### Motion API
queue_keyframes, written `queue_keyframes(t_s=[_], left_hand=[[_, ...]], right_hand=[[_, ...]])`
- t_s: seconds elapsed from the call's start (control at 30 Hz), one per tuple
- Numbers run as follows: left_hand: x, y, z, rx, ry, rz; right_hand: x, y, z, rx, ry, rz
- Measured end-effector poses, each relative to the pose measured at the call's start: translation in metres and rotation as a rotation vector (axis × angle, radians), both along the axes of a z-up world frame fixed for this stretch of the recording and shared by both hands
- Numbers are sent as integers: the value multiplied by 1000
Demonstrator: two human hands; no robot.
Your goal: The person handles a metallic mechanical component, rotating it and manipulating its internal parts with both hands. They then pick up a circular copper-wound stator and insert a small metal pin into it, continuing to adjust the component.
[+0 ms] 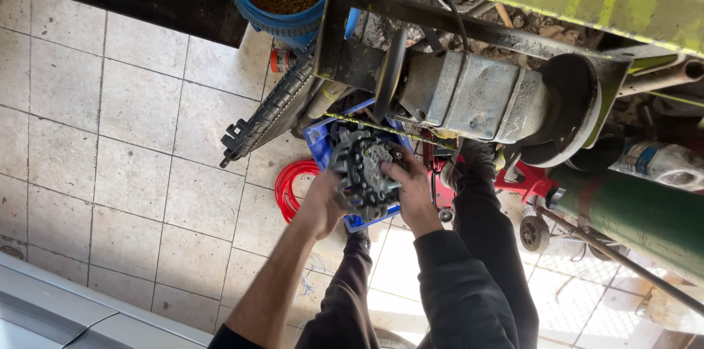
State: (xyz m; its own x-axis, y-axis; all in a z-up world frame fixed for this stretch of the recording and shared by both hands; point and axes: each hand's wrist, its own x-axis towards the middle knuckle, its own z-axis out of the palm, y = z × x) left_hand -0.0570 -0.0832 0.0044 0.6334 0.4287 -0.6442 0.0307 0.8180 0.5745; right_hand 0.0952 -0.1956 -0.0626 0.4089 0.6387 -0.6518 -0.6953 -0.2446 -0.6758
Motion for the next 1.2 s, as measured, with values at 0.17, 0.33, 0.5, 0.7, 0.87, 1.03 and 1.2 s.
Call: queue_keyframes(t_s=[0.17,0.33,0.5,0.7,0.87,1.03,1.2], left_hand=[[20,30,24,-340,256,87],[22,17,0,-5,280,135],[44,5,-9,73,293,194],[67,16,0,145,412,228],[76,32,10,98,422,238],[82,39,18,135,464,190],[81,42,20,105,514,152]], right_hand=[[3,-2,8,188,-166,133],[4,4,21,214,-224,72],[7,14,26,-66,103,-44],[8,15,19,-30,-9,0],[6,24,24,-14,-173,13],[6,26,23,-65,-206,-5],[6,29,26,-62,-184,-34]])
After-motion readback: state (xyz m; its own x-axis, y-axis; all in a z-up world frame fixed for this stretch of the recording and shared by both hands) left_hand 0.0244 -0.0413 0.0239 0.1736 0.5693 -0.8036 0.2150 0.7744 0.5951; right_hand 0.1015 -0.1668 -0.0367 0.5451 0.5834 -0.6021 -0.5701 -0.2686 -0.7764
